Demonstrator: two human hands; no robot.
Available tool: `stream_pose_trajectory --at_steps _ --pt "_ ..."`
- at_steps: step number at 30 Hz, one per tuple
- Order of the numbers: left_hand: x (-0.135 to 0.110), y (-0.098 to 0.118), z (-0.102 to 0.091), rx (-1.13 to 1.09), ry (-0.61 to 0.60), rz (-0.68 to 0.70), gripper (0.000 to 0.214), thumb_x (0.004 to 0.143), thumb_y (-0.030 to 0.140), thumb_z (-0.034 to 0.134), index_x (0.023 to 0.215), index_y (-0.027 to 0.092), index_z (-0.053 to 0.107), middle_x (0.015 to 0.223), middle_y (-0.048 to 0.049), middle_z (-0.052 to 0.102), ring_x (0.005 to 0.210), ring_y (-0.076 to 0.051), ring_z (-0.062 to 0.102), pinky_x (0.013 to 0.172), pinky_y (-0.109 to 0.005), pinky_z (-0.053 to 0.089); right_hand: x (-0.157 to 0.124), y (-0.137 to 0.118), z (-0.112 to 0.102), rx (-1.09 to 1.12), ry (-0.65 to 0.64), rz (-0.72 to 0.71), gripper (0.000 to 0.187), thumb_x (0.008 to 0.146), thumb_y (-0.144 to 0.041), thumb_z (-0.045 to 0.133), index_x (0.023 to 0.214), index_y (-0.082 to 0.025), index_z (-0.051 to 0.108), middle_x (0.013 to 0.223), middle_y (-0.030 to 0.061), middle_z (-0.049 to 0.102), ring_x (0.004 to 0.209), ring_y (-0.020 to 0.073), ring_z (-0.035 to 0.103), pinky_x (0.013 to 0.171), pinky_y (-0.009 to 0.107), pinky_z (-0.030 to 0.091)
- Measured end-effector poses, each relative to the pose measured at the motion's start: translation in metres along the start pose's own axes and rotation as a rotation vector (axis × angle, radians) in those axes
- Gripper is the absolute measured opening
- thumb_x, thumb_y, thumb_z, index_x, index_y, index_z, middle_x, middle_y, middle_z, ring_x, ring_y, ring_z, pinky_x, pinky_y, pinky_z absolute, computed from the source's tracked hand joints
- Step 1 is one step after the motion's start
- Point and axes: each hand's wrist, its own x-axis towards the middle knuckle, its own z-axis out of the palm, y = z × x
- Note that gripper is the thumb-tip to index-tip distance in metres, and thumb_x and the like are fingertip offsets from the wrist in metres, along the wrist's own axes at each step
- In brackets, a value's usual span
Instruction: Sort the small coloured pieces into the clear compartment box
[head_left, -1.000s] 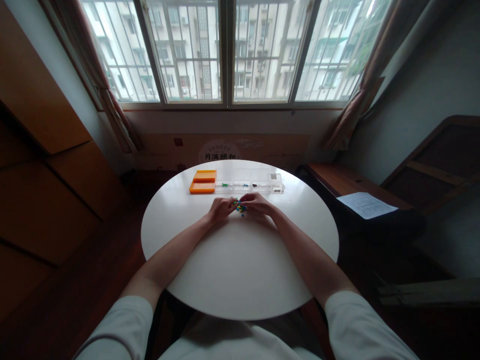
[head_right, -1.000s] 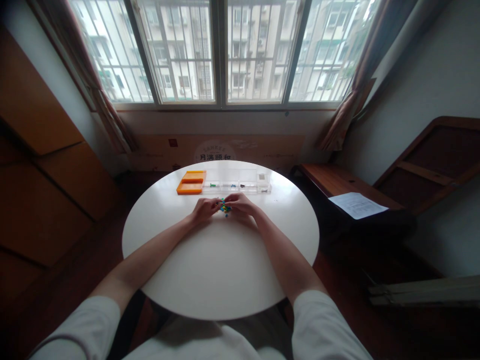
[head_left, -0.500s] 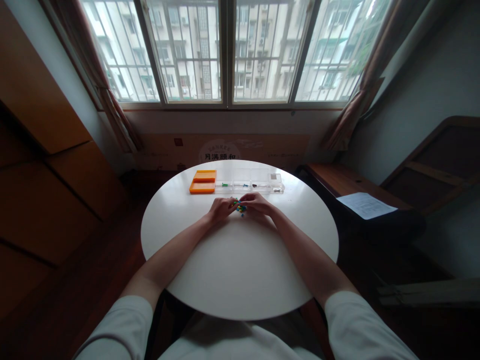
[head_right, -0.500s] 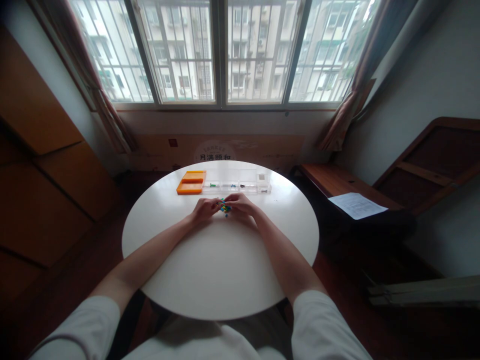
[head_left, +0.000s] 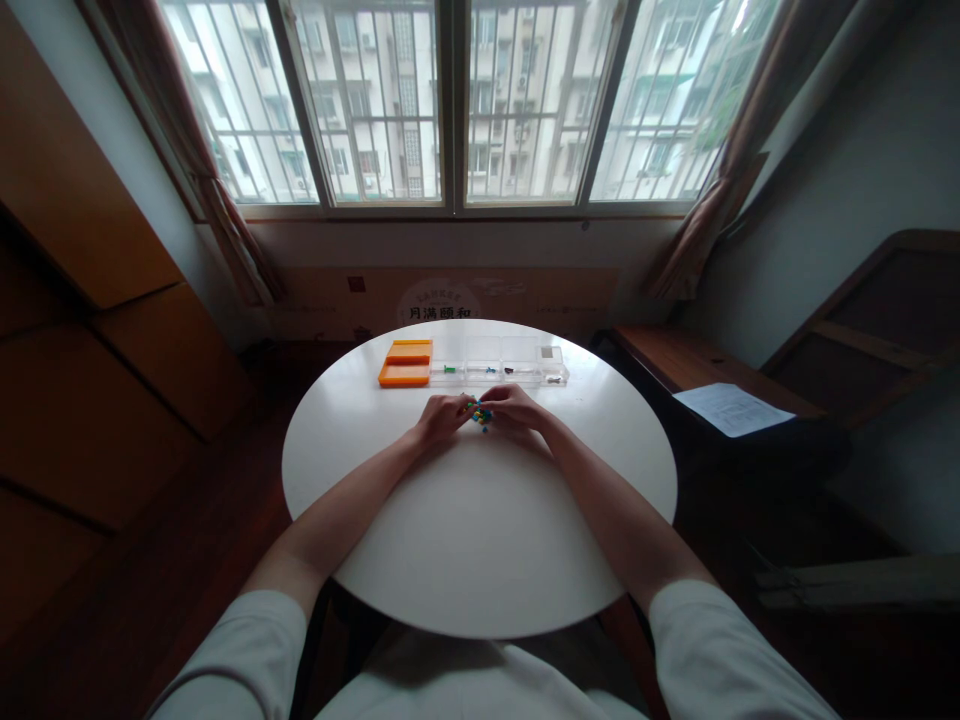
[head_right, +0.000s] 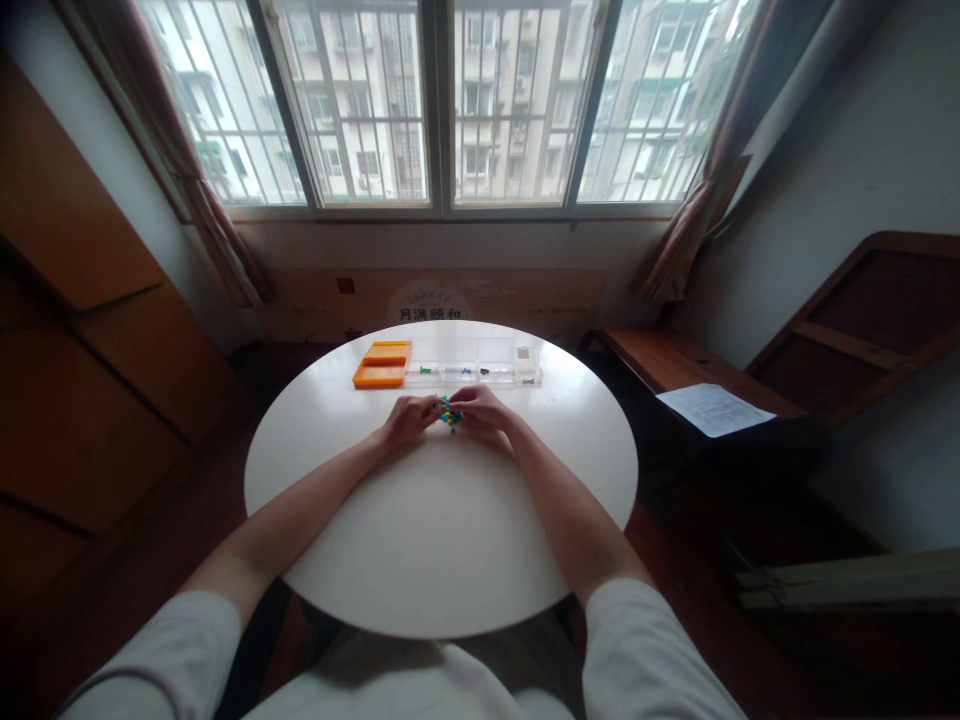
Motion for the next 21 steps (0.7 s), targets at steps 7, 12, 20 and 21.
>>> stream_pose_trajectory --at_steps 7,12,20,21 --pt "-0.0004 0.0002 -0.0003 -0.046 -0.01 0.015 0.029 0.086 0.038 0.047 0.093 0.019 0.067 0.064 -0.0006 0.064 0.052 -0.008 0.052 0.053 -0.019 0.03 -0.0006 -0.0018 -0.0003 0.0 -0.009 -0.013 0.032 0.059 -0.035 0.074 0.08 -0.011 0.069 0.071 0.0045 0.066 0.059 0.0111 0.055 0.056 0.023 0.041" --pt "0.0 0.0006 -0.0006 -0.06 -0.026 0.013 0.03 0.086 0.038 0.046 0.093 0.018 0.068 0.063 -0.0009 0.063 0.053 -0.008 0.052 0.054 -0.019 0.031 -0.0004 -0.002 -0.0009 -0.007 -0.005 -0.008 0.032 0.058 -0.034 0.074 0.08 -0.011 0.07 0.07 0.0045 0.066 0.059 0.0106 0.054 0.055 0.022 0.04" --pt "0.0001 -0.0004 0.0014 -0.056 -0.013 0.016 0.028 0.086 0.036 0.046 0.094 0.019 0.068 0.064 -0.0013 0.064 0.055 -0.009 0.054 0.055 -0.019 0.032 -0.0001 -0.0015 -0.0019 -0.051 0.006 -0.007 0.036 0.058 -0.038 0.073 0.081 -0.012 0.071 0.071 0.0052 0.067 0.059 0.0115 0.055 0.055 0.023 0.04" --pt "0.0001 -0.0005 0.0015 -0.055 -0.013 0.016 0.028 0.086 0.035 0.046 0.093 0.019 0.068 0.064 -0.0013 0.064 0.055 -0.009 0.054 0.055 -0.019 0.032 0.0002 -0.001 -0.0022 -0.055 0.005 -0.013 0.036 0.058 -0.039 0.073 0.081 -0.012 0.071 0.071 0.0053 0.067 0.06 0.0118 0.055 0.055 0.023 0.04"
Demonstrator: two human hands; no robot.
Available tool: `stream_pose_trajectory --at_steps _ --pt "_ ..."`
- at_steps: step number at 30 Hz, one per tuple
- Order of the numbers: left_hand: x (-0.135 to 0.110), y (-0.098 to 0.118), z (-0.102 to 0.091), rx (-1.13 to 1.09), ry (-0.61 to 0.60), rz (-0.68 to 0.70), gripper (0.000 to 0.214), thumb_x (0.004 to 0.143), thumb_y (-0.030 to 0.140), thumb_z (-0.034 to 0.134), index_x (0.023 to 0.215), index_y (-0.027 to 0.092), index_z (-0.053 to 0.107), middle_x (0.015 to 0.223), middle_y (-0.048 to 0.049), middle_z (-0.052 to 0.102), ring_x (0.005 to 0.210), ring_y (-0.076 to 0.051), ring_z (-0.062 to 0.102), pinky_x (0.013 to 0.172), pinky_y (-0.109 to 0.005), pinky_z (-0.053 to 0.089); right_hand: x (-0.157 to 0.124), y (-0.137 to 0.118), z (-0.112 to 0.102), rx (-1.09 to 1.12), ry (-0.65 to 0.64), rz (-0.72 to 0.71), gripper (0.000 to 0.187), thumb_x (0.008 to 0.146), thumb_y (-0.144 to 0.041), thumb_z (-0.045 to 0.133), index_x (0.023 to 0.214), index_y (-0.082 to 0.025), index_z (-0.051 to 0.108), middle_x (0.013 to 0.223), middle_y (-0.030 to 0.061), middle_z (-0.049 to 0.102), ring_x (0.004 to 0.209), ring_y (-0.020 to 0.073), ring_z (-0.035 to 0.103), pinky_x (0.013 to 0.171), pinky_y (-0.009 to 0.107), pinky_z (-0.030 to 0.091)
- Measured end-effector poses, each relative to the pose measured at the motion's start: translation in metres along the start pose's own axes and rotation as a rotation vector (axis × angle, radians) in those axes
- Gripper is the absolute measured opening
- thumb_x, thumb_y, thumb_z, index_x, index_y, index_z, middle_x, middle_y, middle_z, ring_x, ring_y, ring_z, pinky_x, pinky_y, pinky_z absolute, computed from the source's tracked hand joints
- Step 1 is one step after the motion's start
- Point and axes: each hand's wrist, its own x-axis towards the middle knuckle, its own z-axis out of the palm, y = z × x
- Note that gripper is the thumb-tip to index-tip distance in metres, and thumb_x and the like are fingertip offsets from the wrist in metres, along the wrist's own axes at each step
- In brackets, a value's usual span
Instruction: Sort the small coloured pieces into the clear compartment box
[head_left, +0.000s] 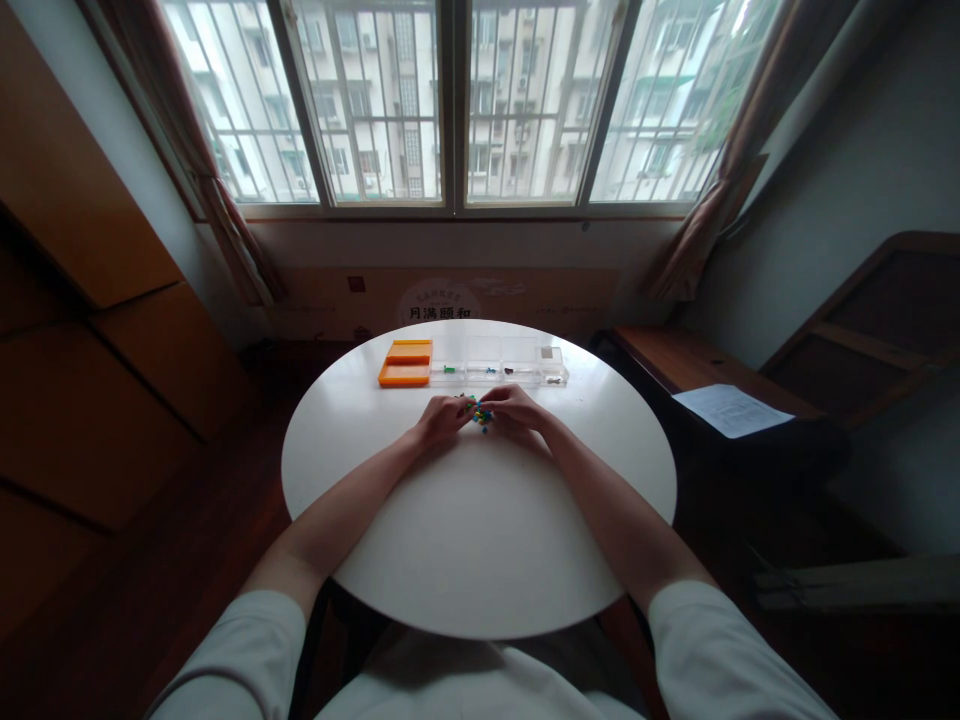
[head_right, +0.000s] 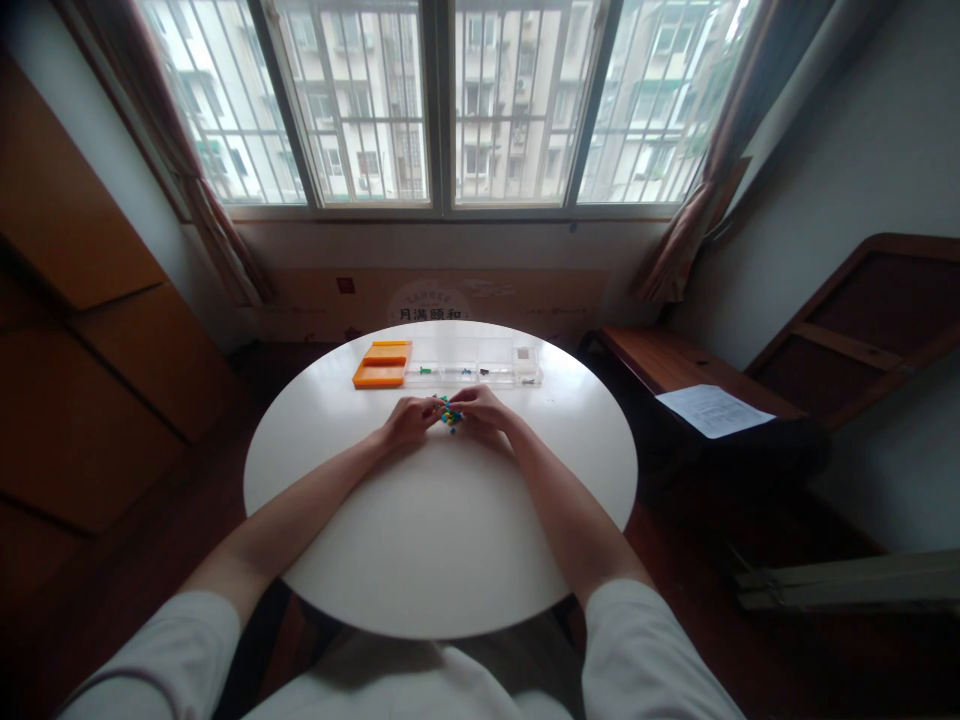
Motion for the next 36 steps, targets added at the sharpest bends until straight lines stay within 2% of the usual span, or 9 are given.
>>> stream_pose_trajectory --at_steps 8,20,36 --pt "0.0002 0.0029 -0.0032 0.0 -0.02 0.001 0.028 0.086 0.036 0.047 0.093 0.019 0.068 0.062 -0.0007 0.063 0.052 -0.009 0.052 0.053 -0.019 0.031 0.0009 0.0033 -0.0014 -0.01 -0.007 -0.018 0.036 0.059 -0.039 0.073 0.082 -0.012 0.071 0.072 0.0049 0.067 0.06 0.0117 0.055 0.056 0.023 0.04" --pt "0.0001 -0.0021 -0.0002 -0.015 -0.032 0.026 0.031 0.087 0.039 0.044 0.096 0.02 0.067 0.074 -0.003 0.068 0.062 -0.012 0.059 0.058 -0.02 0.036 0.0008 0.0034 -0.0021 -0.013 -0.024 -0.026 0.038 0.059 -0.039 0.073 0.084 -0.011 0.071 0.073 0.0056 0.067 0.061 0.0122 0.055 0.057 0.024 0.041" --pt "-0.0004 -0.0038 0.0017 0.001 -0.018 0.036 0.031 0.088 0.038 0.043 0.097 0.021 0.067 0.074 -0.0031 0.068 0.062 -0.012 0.06 0.057 -0.019 0.036 0.0036 0.0065 -0.0015 -0.06 0.007 -0.032 0.037 0.058 -0.042 0.072 0.08 -0.012 0.07 0.069 0.004 0.065 0.058 0.0109 0.053 0.054 0.023 0.039"
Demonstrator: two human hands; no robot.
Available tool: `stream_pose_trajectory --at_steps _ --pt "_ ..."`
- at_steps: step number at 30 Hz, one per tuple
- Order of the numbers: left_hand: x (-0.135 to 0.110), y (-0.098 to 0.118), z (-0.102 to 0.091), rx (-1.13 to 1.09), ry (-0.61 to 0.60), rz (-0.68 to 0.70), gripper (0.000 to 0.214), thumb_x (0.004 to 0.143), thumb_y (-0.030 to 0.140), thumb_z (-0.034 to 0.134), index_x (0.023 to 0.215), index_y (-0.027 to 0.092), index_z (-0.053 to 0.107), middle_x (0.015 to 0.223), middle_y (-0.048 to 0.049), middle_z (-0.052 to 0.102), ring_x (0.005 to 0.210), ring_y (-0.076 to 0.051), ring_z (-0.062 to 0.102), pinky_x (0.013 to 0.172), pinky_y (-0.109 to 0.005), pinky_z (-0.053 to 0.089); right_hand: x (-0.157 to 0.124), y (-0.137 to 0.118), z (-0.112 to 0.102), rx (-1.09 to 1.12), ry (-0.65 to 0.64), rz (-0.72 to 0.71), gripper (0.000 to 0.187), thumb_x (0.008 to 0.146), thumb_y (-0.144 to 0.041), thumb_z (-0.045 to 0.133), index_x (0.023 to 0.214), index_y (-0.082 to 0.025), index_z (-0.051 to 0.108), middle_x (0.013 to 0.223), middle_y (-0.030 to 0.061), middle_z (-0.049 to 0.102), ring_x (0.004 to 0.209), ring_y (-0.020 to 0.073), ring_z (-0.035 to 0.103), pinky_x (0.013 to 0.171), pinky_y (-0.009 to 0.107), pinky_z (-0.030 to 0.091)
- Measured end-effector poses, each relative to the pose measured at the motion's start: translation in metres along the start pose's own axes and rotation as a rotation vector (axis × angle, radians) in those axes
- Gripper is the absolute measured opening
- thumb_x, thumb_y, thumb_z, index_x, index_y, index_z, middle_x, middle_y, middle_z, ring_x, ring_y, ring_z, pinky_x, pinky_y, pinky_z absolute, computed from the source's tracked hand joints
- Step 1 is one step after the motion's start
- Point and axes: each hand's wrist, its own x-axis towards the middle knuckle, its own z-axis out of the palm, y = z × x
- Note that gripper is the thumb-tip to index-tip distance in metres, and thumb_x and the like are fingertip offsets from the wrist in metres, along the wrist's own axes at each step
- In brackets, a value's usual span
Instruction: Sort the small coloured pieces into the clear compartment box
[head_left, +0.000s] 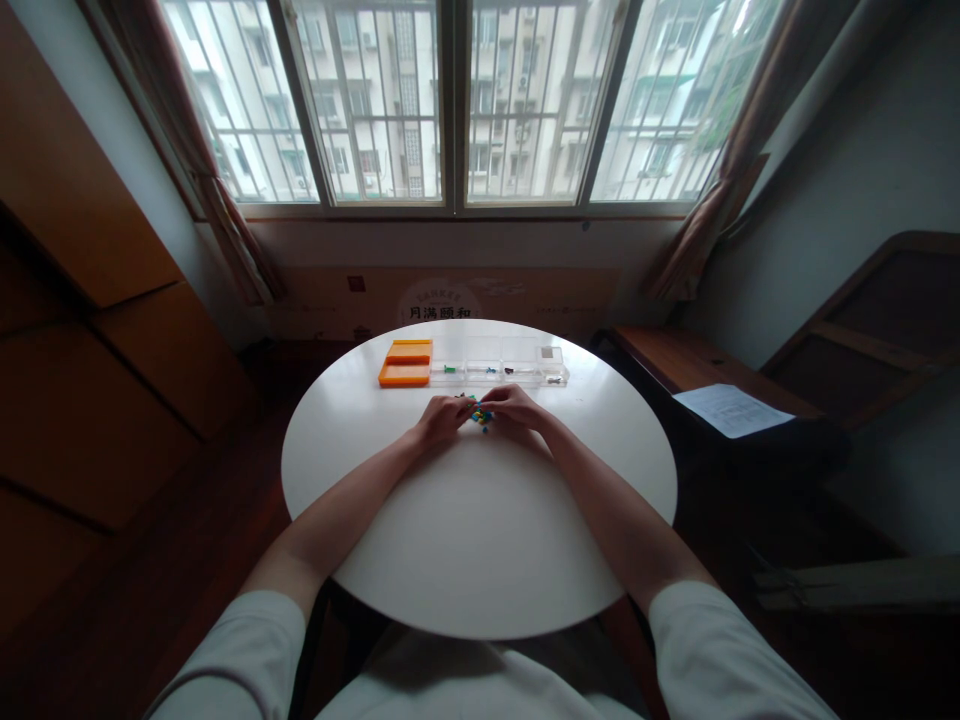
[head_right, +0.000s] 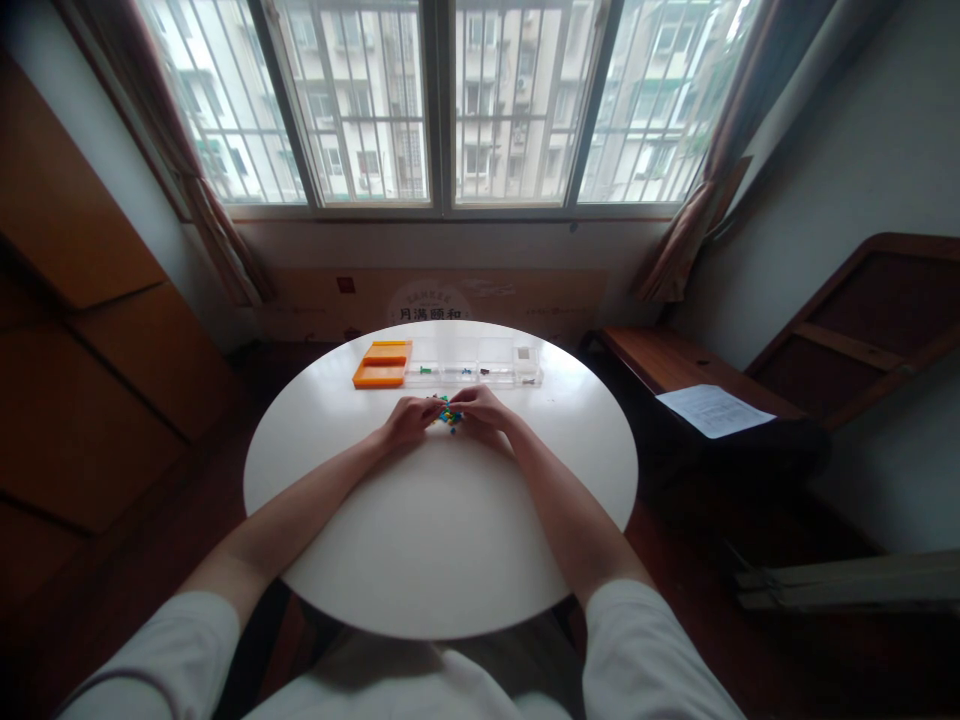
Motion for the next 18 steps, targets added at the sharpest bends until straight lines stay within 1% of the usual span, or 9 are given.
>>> stream_pose_trajectory --at_steps 7,12,18 --pt "-0.0004 0.0002 0.001 0.005 0.003 -0.007 0.031 0.088 0.038 0.042 0.099 0.021 0.066 0.078 -0.0041 0.069 0.067 -0.014 0.062 0.06 -0.02 0.039 -0.0024 -0.0042 -0.0002 -0.009 -0.018 0.014 0.04 0.059 -0.043 0.071 0.082 -0.011 0.071 0.069 0.0053 0.065 0.057 0.0111 0.053 0.052 0.023 0.039" --pt "-0.0006 0.0008 0.0013 0.003 0.004 -0.008 0.031 0.089 0.037 0.042 0.101 0.022 0.066 0.082 -0.0048 0.069 0.07 -0.015 0.063 0.063 -0.021 0.04 -0.0032 -0.0055 0.0008 0.013 -0.024 0.019 0.039 0.058 -0.042 0.072 0.081 -0.011 0.07 0.069 0.0046 0.065 0.058 0.011 0.052 0.052 0.023 0.039" --pt "-0.0007 0.001 0.0006 0.001 -0.009 -0.015 0.03 0.088 0.036 0.043 0.101 0.021 0.066 0.08 -0.0048 0.069 0.069 -0.015 0.062 0.062 -0.021 0.04 -0.0032 -0.0059 0.0011 0.007 -0.018 0.009 0.038 0.057 -0.043 0.072 0.079 -0.012 0.07 0.069 0.0037 0.065 0.059 0.0111 0.052 0.055 0.023 0.038"
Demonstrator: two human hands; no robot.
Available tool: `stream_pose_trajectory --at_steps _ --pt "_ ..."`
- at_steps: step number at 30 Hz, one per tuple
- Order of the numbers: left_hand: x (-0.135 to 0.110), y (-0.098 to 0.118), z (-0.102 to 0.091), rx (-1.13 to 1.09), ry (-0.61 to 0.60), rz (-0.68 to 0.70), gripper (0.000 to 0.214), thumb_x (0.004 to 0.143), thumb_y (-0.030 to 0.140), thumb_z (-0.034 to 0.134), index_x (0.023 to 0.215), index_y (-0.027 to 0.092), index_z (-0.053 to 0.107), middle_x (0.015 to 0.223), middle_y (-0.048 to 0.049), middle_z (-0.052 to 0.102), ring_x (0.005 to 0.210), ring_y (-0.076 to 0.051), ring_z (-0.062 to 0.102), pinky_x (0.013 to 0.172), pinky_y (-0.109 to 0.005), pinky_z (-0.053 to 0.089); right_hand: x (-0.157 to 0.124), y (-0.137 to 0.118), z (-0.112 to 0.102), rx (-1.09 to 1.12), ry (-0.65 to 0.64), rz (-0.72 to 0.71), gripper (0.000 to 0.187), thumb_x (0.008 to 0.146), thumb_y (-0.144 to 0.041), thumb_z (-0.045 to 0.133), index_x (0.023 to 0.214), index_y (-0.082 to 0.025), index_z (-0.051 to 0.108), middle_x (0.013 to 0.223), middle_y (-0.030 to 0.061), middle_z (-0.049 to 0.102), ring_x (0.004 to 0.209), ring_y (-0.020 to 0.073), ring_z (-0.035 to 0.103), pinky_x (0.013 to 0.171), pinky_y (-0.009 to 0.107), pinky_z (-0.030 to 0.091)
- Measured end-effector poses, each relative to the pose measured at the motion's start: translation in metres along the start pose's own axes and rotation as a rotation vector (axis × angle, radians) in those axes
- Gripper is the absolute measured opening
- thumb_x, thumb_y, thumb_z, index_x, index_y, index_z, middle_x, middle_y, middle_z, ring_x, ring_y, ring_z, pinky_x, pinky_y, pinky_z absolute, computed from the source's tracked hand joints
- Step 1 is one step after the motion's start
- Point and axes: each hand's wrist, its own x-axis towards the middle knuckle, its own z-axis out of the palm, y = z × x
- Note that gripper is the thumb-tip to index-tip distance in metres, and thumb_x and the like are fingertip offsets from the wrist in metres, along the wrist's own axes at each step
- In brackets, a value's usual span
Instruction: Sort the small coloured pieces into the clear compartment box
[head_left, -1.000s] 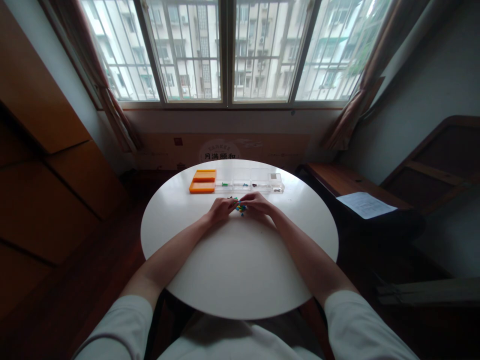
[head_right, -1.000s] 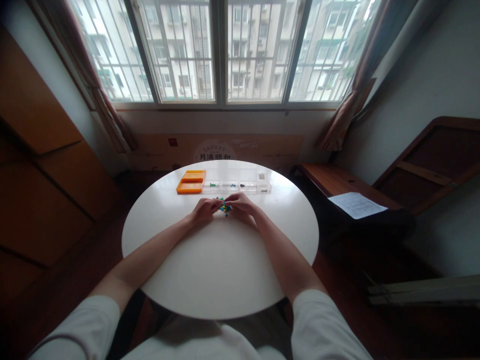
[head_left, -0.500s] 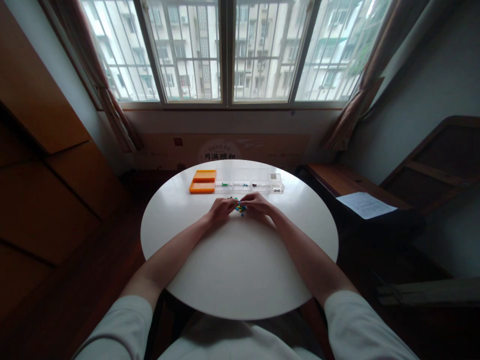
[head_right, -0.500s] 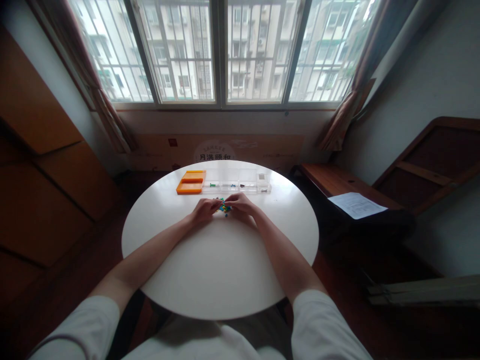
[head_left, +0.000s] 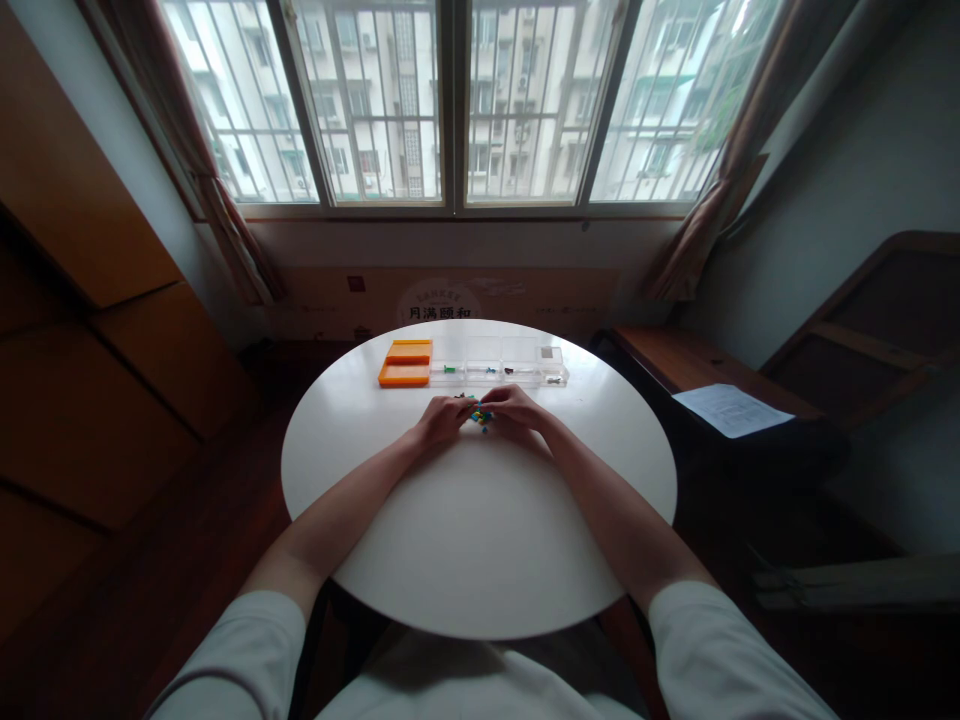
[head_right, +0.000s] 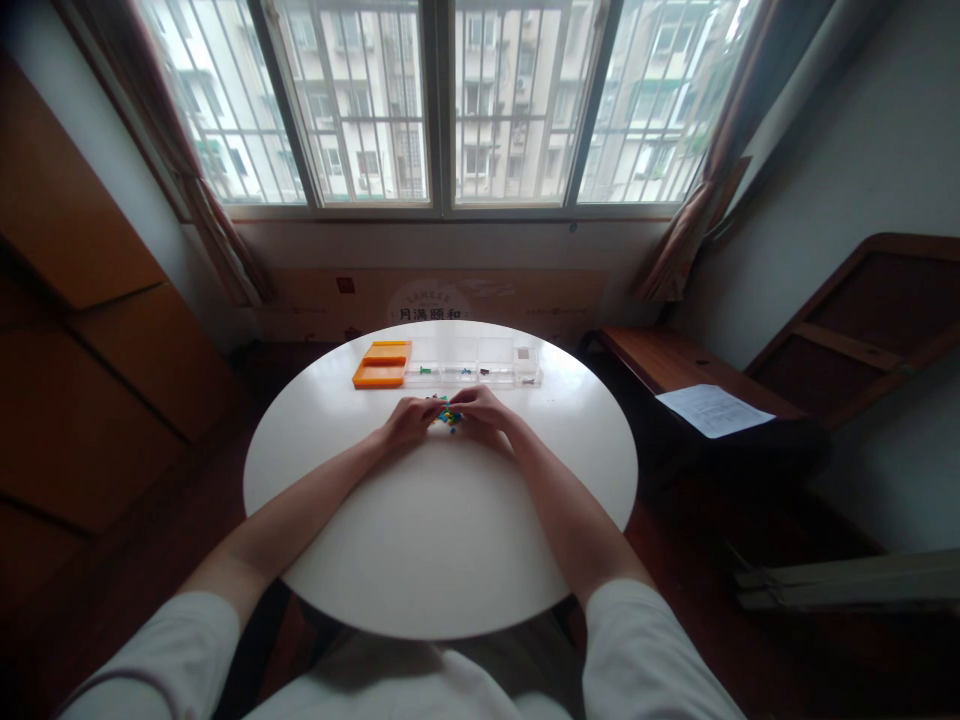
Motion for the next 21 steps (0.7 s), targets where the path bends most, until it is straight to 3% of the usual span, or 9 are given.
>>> stream_pose_trajectory --at_steps 21 --pt "0.0005 0.0021 -0.0012 0.017 0.0 0.001 0.03 0.089 0.036 0.041 0.099 0.022 0.066 0.076 -0.0039 0.068 0.065 -0.014 0.061 0.059 -0.021 0.038 0.002 0.0029 -0.001 -0.033 0.019 -0.019 0.038 0.059 -0.044 0.07 0.08 -0.012 0.071 0.07 0.0048 0.066 0.061 0.0123 0.054 0.056 0.024 0.04"
